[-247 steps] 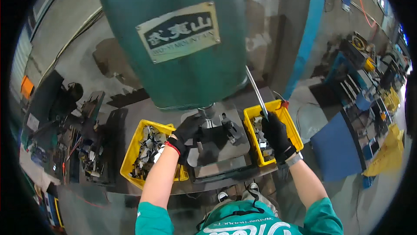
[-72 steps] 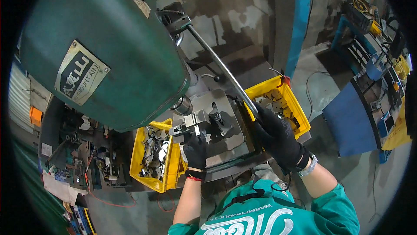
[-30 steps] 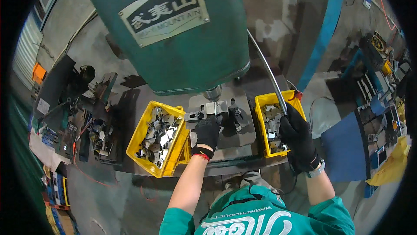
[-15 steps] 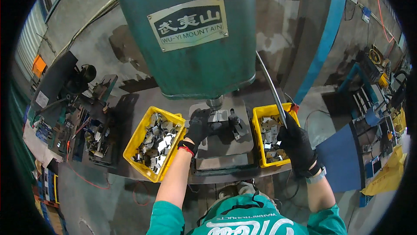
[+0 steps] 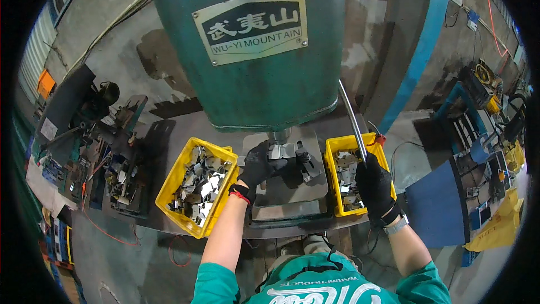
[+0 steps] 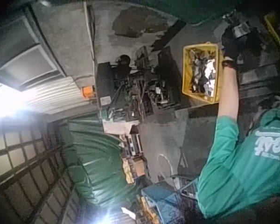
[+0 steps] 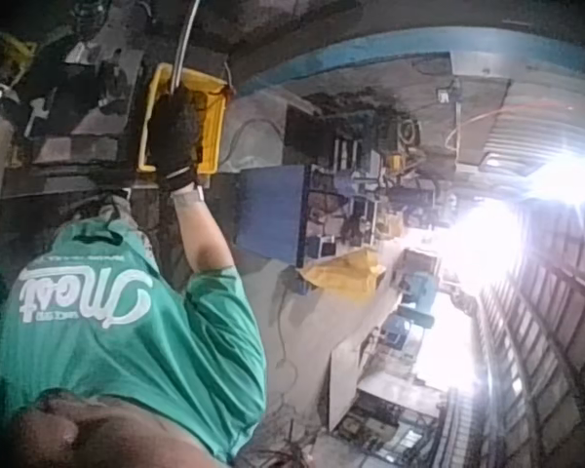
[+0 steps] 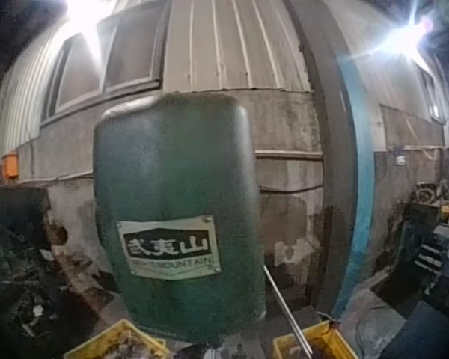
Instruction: Operate a vertical drill press to drill holes into small metal components.
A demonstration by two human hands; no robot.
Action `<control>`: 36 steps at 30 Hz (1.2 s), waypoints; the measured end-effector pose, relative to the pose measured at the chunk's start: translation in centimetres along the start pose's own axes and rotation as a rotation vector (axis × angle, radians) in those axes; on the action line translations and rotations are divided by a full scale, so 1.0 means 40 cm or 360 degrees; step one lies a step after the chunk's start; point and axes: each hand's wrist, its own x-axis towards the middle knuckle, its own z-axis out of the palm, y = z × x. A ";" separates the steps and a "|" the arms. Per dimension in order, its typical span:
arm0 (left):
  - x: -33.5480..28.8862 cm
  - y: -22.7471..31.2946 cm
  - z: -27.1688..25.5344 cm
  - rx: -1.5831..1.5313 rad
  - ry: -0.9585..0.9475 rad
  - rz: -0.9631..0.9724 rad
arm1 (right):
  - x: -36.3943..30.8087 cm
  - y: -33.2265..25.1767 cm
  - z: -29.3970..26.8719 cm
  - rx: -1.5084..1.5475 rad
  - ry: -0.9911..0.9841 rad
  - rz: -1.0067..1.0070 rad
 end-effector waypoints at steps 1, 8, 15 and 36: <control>0.004 0.009 -0.006 -0.0178 -0.0057 -0.0030 | 0.000 0.004 -0.001 -0.0031 0.0032 -0.0037; 0.003 -0.001 -0.014 -0.0351 -0.0125 -0.0113 | -0.009 -0.047 -0.018 -0.0790 -0.0060 -0.0261; 0.011 -0.019 0.007 -0.0368 -0.0208 -0.0279 | -0.008 0.013 0.003 -0.0436 -0.0013 -0.0161; -0.014 -0.034 0.003 -0.0316 -0.0290 -0.0393 | 0.026 0.108 0.053 -0.0400 0.0091 -0.0173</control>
